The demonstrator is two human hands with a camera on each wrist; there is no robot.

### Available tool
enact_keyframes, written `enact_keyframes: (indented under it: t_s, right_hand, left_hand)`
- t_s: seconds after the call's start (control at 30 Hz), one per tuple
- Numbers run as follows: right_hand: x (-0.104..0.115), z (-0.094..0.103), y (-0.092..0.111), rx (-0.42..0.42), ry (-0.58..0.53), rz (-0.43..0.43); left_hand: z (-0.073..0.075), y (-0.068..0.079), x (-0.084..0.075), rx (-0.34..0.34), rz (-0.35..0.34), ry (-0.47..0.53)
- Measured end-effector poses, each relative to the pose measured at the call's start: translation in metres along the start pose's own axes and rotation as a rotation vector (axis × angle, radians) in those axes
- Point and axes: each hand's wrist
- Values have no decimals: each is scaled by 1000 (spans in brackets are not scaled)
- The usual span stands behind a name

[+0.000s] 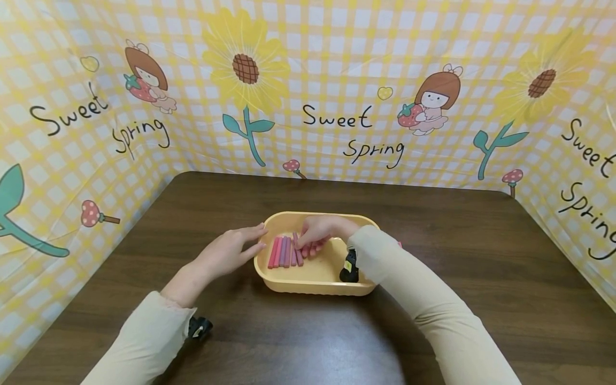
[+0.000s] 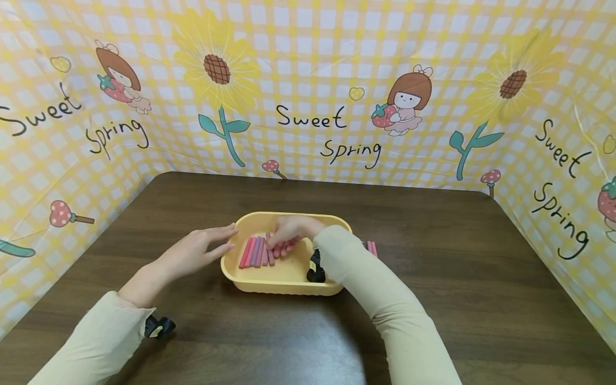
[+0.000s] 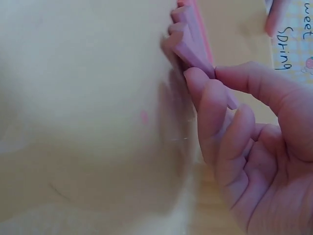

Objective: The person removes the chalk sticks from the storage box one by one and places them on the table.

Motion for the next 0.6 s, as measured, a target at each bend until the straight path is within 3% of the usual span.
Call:
enact_keyframes:
  t_s: [0.6]
  right_hand:
    - [-9,21,32,-36,-14,92]
  left_hand:
    - [0,0,0,-6,-18,1]
Point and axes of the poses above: each hand's wrist, its own y-axis away from the middle knuckle, its own z-axis out of the back of the hand, x = y × z, and after that the axes turned 9 degrees about y, right-handed
